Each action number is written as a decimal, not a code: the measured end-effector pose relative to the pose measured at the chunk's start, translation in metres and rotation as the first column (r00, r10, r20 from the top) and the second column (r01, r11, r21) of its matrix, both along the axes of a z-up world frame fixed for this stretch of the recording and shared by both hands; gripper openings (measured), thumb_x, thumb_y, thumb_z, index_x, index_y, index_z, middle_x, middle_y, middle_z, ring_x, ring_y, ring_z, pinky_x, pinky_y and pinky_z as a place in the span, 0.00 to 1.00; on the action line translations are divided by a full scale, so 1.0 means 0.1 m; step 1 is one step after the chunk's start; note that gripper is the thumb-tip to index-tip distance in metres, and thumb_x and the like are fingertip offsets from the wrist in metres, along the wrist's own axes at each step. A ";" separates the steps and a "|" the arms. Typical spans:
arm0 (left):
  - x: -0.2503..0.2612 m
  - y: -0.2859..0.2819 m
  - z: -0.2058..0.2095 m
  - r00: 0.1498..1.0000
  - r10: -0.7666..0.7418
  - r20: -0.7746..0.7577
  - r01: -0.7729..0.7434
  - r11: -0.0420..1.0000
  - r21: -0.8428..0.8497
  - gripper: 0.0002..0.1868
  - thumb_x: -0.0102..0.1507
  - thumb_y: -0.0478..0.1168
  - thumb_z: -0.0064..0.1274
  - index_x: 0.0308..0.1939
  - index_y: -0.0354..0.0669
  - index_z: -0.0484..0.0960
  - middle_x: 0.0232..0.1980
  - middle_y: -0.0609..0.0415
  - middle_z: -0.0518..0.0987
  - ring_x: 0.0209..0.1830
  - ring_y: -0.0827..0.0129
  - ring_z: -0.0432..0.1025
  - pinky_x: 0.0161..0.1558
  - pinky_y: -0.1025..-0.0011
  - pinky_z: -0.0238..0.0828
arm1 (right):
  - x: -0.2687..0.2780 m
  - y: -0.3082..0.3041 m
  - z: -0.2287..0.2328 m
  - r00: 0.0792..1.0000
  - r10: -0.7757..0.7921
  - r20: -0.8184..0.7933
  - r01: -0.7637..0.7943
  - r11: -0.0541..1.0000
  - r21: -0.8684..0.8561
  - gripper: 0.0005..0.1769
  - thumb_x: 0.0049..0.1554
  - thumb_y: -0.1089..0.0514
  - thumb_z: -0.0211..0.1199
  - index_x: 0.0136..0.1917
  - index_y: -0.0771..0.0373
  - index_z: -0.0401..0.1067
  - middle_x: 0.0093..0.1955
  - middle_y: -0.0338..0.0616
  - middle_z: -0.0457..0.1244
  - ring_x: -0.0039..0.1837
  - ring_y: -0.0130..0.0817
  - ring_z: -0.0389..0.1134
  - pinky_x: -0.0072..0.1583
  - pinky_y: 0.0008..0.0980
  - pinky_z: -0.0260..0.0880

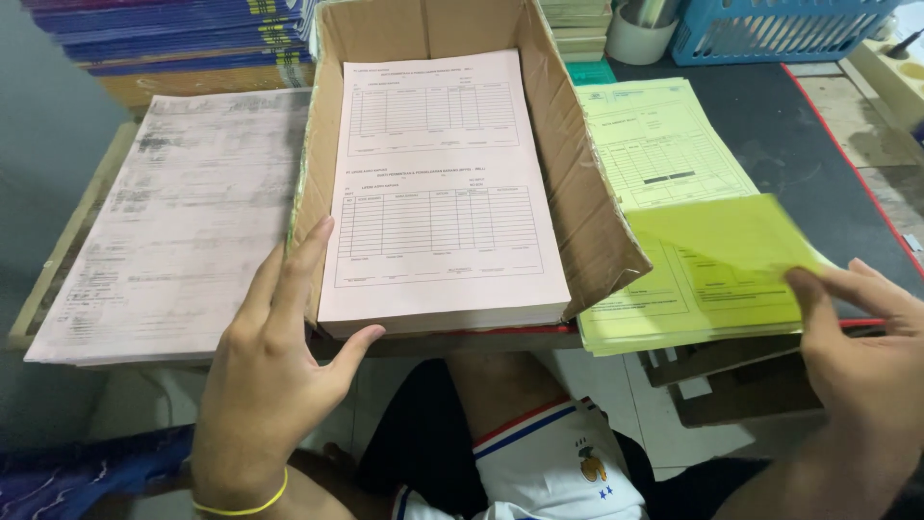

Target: Sorting and organizing stacks of pink and yellow papers into a cardboard box

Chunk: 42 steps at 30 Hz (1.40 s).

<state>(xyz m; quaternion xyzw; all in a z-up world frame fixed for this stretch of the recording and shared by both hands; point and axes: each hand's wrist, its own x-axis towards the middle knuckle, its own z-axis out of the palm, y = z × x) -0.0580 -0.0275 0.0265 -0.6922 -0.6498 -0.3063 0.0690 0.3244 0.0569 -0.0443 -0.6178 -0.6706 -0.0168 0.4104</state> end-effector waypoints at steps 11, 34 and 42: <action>-0.03 0.00 -0.01 0.996 -0.043 0.079 0.043 0.999 0.003 0.52 0.46 0.45 0.63 0.66 0.39 0.47 0.67 0.46 0.59 0.64 0.54 0.59 0.59 0.63 0.58 | -0.66 0.00 0.42 0.973 0.228 0.049 -0.220 0.827 0.517 0.08 0.72 0.90 0.54 0.59 0.89 0.71 0.58 0.71 0.64 0.60 0.57 0.66 0.66 0.45 0.66; -0.11 -0.04 0.01 0.995 -0.042 0.090 0.046 0.998 -0.053 0.64 0.41 0.59 0.66 0.67 0.42 0.40 0.69 0.41 0.56 0.60 0.49 0.62 0.57 0.60 0.61 | -1.72 -0.16 0.75 0.516 0.655 0.552 -0.820 0.563 0.098 0.23 0.46 0.48 0.65 0.54 0.52 0.67 0.56 0.35 0.63 0.56 0.33 0.62 0.67 0.56 0.42; -0.05 0.02 -0.05 0.998 0.065 0.006 -0.065 0.998 -0.024 0.61 0.40 0.52 0.69 0.67 0.41 0.44 0.64 0.41 0.64 0.55 0.52 0.67 0.51 0.61 0.67 | -1.25 -0.01 0.67 0.779 0.467 0.418 -0.564 0.813 0.145 0.67 0.30 0.41 0.75 0.73 0.68 0.45 0.72 0.68 0.50 0.72 0.58 0.54 0.67 0.52 0.57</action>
